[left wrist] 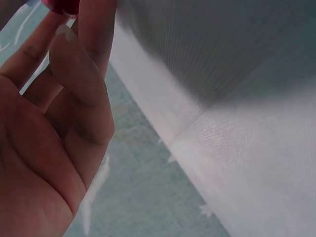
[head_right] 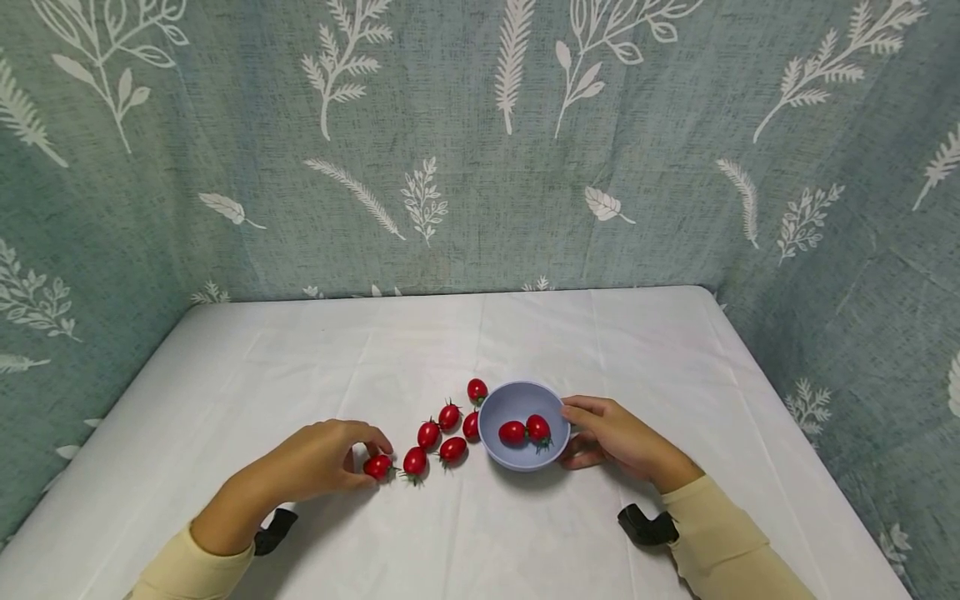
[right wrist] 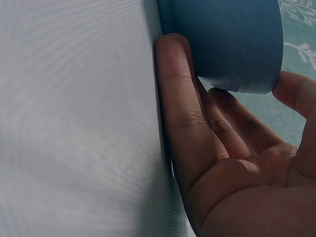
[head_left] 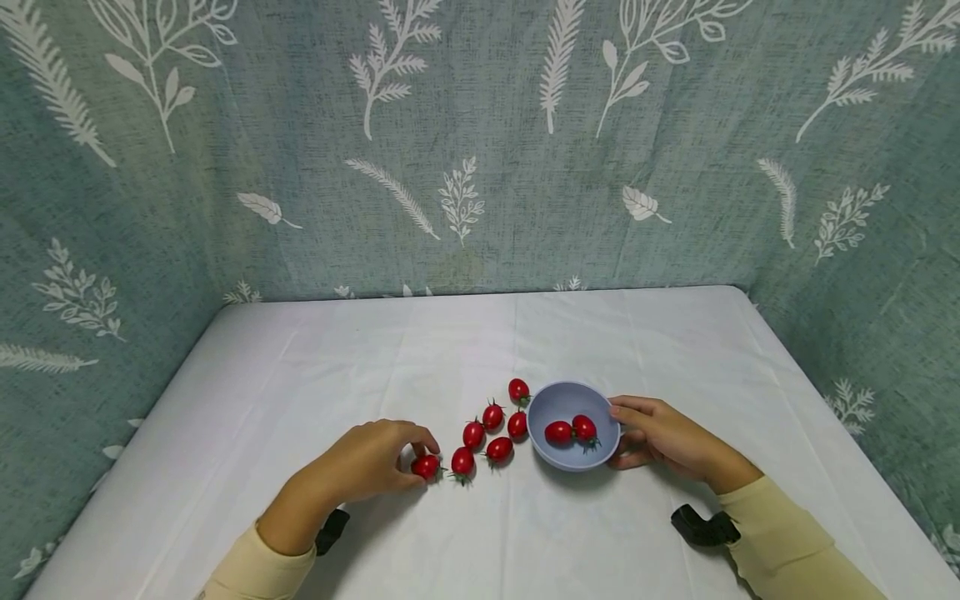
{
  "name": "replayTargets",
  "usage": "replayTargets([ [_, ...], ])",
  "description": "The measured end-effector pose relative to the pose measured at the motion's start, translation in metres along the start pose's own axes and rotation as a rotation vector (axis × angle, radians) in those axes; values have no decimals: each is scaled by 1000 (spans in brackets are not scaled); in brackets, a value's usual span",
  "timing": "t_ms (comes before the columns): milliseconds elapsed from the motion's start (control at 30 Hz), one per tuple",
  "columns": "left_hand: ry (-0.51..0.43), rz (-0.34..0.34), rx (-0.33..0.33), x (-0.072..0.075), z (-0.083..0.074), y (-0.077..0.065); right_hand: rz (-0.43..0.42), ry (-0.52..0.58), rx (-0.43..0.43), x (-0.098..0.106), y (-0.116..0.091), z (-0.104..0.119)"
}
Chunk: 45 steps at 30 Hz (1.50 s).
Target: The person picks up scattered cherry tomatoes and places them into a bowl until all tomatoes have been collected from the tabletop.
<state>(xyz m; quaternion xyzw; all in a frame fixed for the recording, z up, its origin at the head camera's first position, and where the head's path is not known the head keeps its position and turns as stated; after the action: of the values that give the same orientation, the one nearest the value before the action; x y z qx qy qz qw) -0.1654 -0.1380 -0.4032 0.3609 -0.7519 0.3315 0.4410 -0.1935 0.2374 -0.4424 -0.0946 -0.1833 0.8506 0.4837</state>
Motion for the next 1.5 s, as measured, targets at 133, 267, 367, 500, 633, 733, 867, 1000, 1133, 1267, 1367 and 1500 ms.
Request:
replayTargets([
  [133, 11, -12, -3, 0, 0, -1, 6, -3, 0, -1, 0, 0],
  [267, 24, -38, -3, 3, 0, -3, 10, -2, 2, -2, 0, 1],
  [367, 24, -55, -7, 6, -1, -3, 10, -6, 0, -2, 0, 2],
  [500, 18, -72, -18, 9, -3, -2, 7, -11, -9, -2, 1, 2],
  [633, 19, -101, -38, 10, -6, 2, 1, -12, -11, -1, 2, 1],
  [733, 21, -120, -54, 12, -9, 4, 2, -8, -13, -2, 2, 1],
  [867, 21, -134, -56, 15, -14, 7, 9, -6, -14, -3, 3, 1],
  [1000, 26, -148, -65, 19, -22, 13, 2, -13, -11, -2, 2, 1],
  [1133, 31, -150, -83, 21, -31, 20, 3, -15, -9, -1, 0, 1],
  [1267, 22, -153, -106, 22, -41, 28, 4, -13, -14, 0, 0, 1],
  [1367, 11, -162, -121, 23, -48, 34, -2, -9, -14, 0, 0, 1],
  [1500, 7, -177, -132, 25, -58, 42, -5, -2, -8, 0, 0, 0],
])
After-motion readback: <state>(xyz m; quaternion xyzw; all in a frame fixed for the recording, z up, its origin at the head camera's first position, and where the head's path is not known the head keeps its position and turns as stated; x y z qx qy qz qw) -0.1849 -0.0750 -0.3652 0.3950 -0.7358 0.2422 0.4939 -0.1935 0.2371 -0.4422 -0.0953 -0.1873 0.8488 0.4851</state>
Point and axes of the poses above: each hand's wrist, its own y-axis towards the middle knuckle, its own x-axis out of the back of the hand, z = x × y, the point moved 4 cm from there along y, towards the middle knuckle, and after that the axes turned 3 degrees about -x, right-handed, at the moved point
